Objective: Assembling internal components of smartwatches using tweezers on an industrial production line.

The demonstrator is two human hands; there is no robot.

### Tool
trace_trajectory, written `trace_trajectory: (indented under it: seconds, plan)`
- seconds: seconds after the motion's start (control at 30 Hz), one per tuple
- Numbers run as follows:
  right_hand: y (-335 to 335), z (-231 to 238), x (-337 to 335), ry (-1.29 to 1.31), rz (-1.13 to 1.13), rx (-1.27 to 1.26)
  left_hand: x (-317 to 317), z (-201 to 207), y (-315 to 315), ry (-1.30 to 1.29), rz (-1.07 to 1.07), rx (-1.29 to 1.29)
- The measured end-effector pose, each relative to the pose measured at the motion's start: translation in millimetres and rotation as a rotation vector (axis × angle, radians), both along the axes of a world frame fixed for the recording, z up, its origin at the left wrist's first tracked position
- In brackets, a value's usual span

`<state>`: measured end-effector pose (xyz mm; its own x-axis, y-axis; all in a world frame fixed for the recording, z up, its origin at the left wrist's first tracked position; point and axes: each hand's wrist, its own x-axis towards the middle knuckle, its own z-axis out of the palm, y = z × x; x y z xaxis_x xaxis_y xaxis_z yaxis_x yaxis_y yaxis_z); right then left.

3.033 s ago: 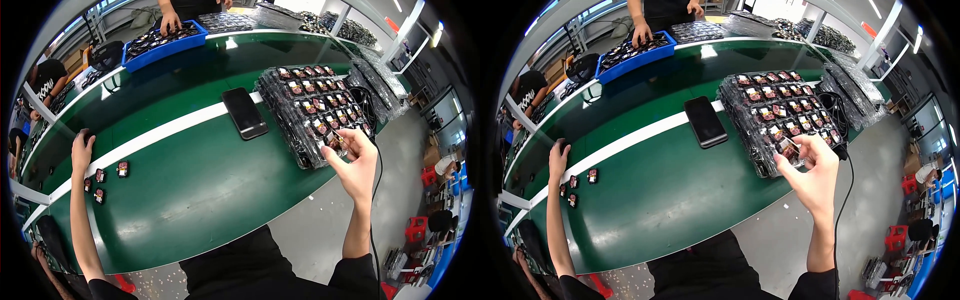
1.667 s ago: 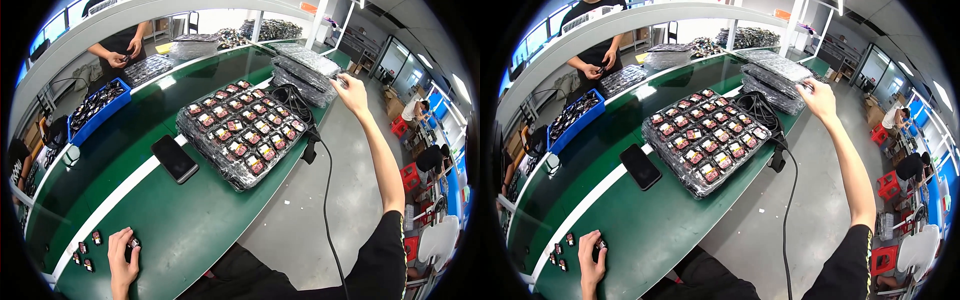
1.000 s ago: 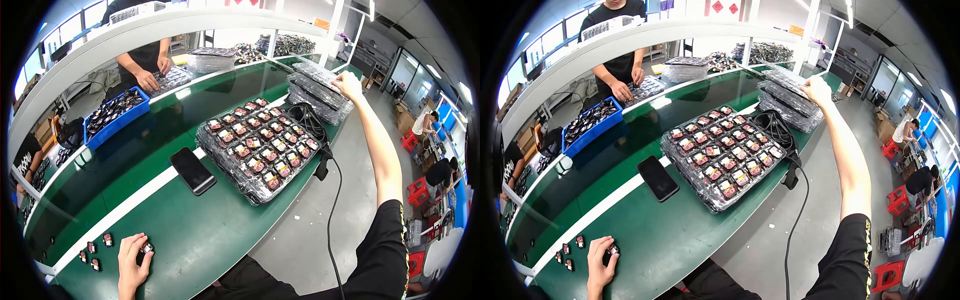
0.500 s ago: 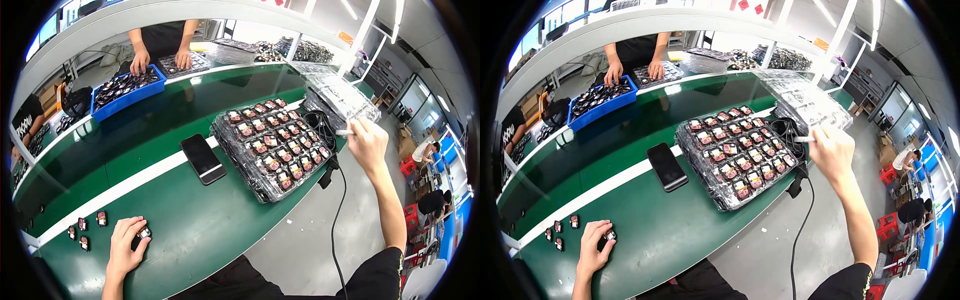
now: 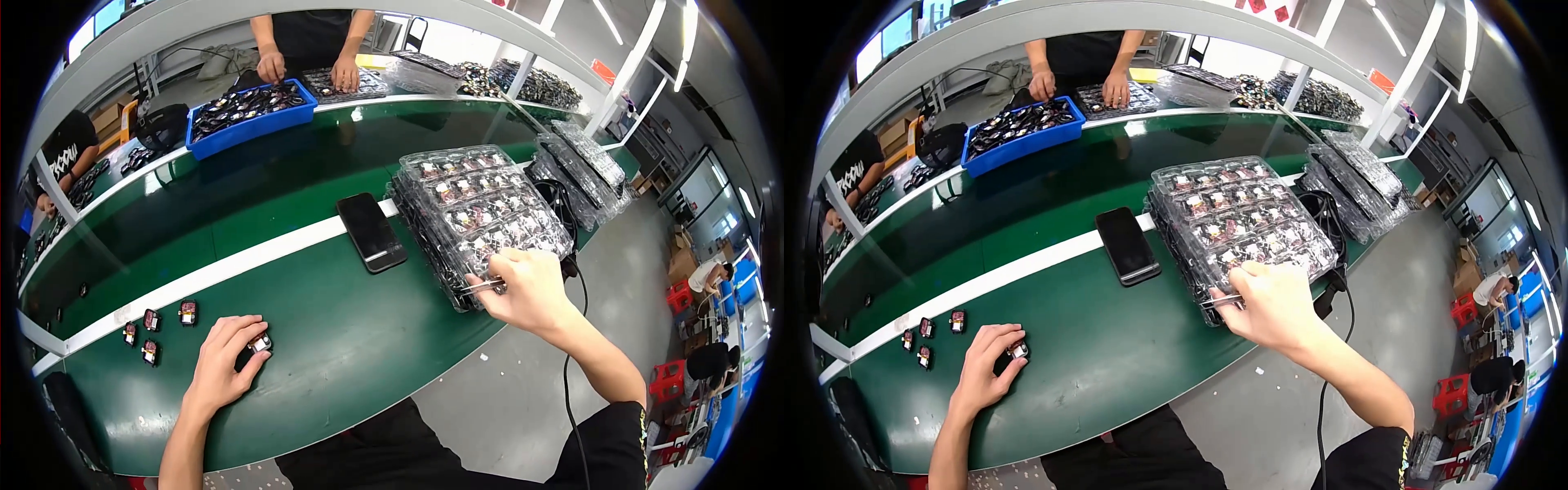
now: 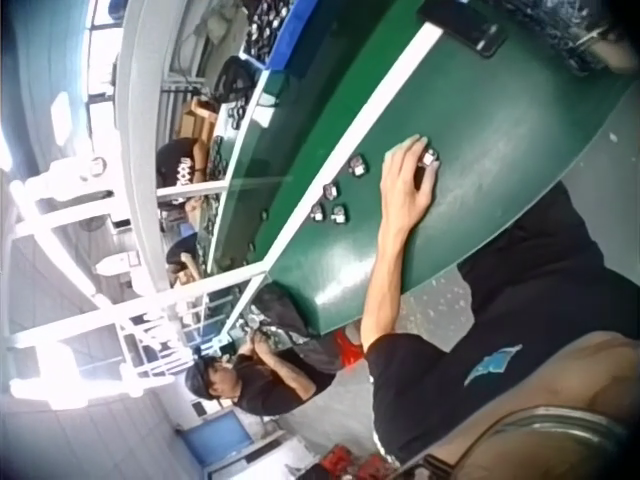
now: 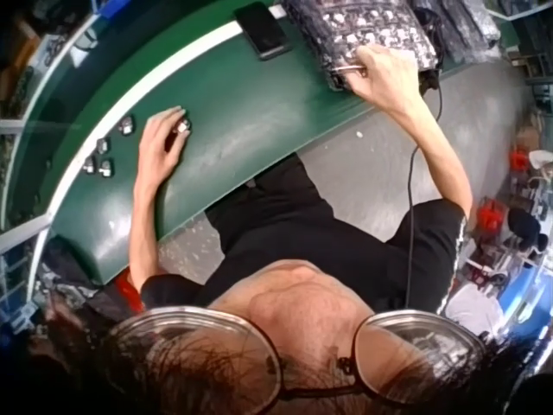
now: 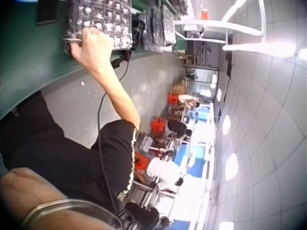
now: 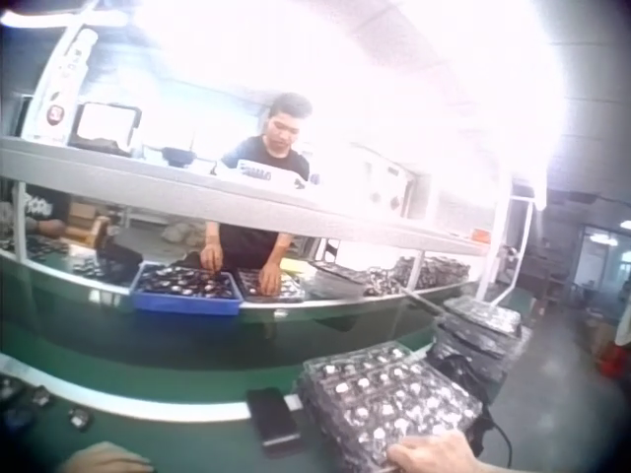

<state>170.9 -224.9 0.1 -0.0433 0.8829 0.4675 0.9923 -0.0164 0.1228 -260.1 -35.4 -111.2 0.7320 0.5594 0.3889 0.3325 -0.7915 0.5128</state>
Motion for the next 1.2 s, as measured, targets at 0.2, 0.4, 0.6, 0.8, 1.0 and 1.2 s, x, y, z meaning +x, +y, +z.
trace_trajectory:
  seconds: [0.2,0.4,0.6,0.8,1.0,1.2]
  plan:
    - [3.1,11.8,-3.7,0.076,-0.029,-0.021,-1.3,-0.8,0.8,0.001,-0.016,0.008]
    - [-43.4,32.8,25.9,0.55,-0.21,0.185,-5.1,-4.8,-2.8,0.012,0.022,0.014]
    - [-197.1,-44.5,96.9,0.924,-0.721,0.484,-19.0,-6.5,-0.6,-0.007,0.085,-0.028]
    - [-265.2,-145.9,-3.2,1.651,-0.816,-0.529,-8.3,-3.3,7.5,-0.026,-0.025,-0.104]
    - [-112.2,-97.6,-87.1,1.784,-0.044,-0.747,-10.8,-11.8,4.9,-0.017,0.055,-0.101]
    - [39.3,-55.6,-148.6,1.473,0.288,-0.733,-20.6,-19.0,7.2,-0.05,0.067,-0.131]
